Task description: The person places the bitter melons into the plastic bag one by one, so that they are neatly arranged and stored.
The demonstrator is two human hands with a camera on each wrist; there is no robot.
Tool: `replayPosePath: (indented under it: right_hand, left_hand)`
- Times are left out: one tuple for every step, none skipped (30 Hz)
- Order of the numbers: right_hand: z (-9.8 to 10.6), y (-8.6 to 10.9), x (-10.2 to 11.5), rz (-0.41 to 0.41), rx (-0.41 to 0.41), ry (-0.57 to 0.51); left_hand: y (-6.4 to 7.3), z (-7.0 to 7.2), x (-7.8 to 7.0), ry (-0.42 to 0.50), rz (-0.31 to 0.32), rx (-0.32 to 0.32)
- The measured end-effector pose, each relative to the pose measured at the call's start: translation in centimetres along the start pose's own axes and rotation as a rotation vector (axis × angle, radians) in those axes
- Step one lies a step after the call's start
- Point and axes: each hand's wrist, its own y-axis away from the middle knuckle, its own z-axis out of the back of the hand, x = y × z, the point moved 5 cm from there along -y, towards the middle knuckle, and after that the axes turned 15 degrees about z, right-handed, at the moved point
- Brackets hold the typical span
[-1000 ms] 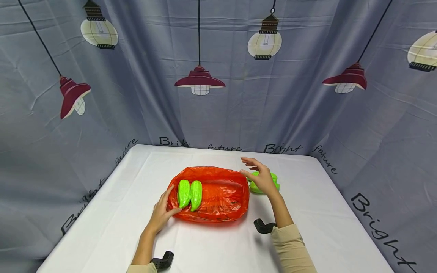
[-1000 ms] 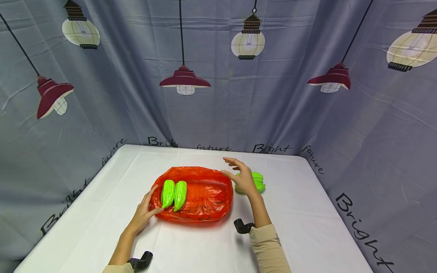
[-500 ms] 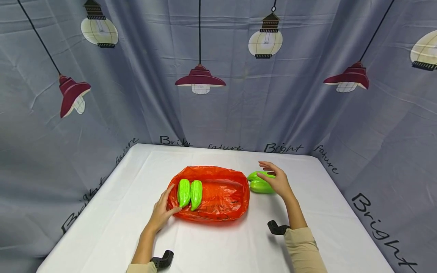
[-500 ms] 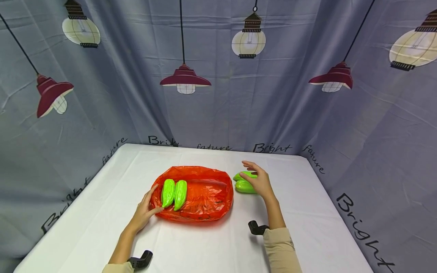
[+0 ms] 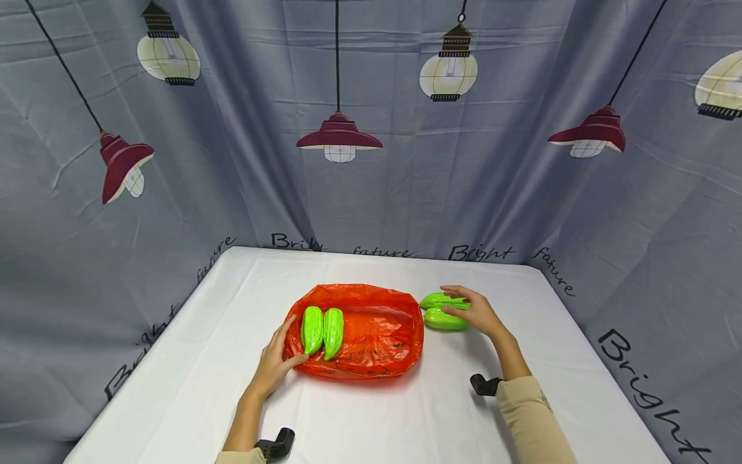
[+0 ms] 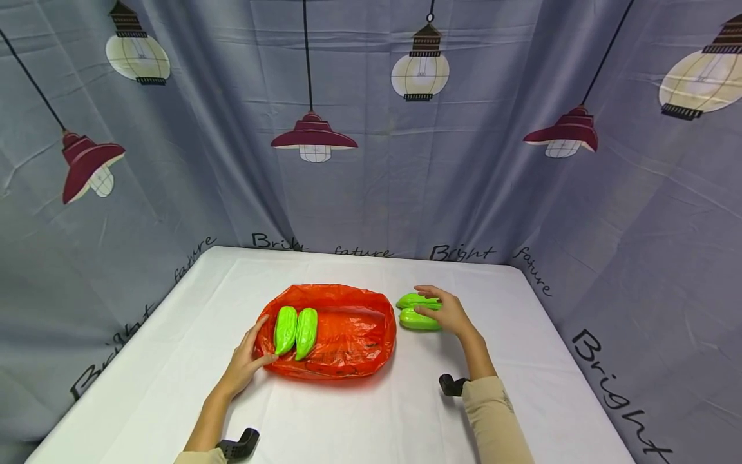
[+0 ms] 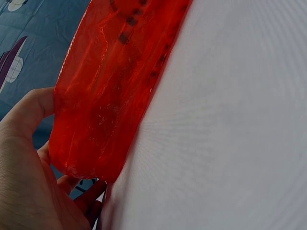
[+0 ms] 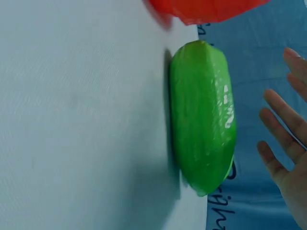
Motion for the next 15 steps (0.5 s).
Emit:
replayPosePath:
  right_hand:
    - [-0.1,0.0,-0.1,0.002,0.019,0.005]
    - [-0.1,0.1,-0.3,0.003,0.037,0.006]
    - [-0.2,0.1,-0.5,0.006,0.053,0.008]
    - [-0.3,0.2,-0.6,0.011,0.067,0.006]
    - [-0.4,0.3,-0.8,0.017,0.08,0.006]
    - [-0.5,0.4,-0.9,0.023,0.088,-0.003]
    - [-0.5,0.5,-1.1,0.03,0.094,-0.006]
    - [-0.6,0.6,-1.3,0.039,0.103,-0.008]
    - [-0.7,0.6,-1.4,0.048,0.108,-0.004]
    - [-0.8,0.7,-1.6,0.049,0.11,-0.003]
    - [-0.8,0.7,-1.7,0.047,0.111,0.0]
    - [-0.9,0.8,-1.7,0.044,0.112,0.006]
    - [-0.9,0.8,-1.8,0.041,0.113,0.013]
    - [-0.9,0.9,-1.8,0.04,0.114,0.02]
    - [-1.0,0.9,-1.8,0.039,0.112,0.027]
  left_hand:
    - [0.0,0.0,0.0,0.0,0.0,0.0]
    - [0.0,0.0,0.0,0.0,0.0,0.0]
    - [0.0,0.0,0.0,0.001,-0.001,0.001]
    - [0.0,0.0,0.0,0.001,-0.001,0.002]
    - [0.0,-0.1,0.0,-0.002,-0.002,0.002]
    - [-0.1,-0.1,0.0,-0.005,-0.006,0.001]
    - [-0.1,-0.1,0.1,-0.006,-0.006,0.002]
    - [-0.1,-0.1,0.1,-0.007,-0.007,0.003]
    - [-0.1,-0.1,0.1,-0.008,-0.009,0.003]
    - [-0.1,-0.1,0.1,-0.009,-0.011,0.0]
    - [-0.1,-0.1,0.1,-0.009,-0.013,-0.002]
    - [-0.1,0.0,0.1,-0.007,-0.015,-0.003]
    - [-0.1,0.0,0.1,-0.004,-0.013,-0.003]
    - [-0.1,0.0,0.1,-0.002,-0.016,-0.005]
    - [-0.1,0.0,0.1,-0.001,-0.018,-0.006]
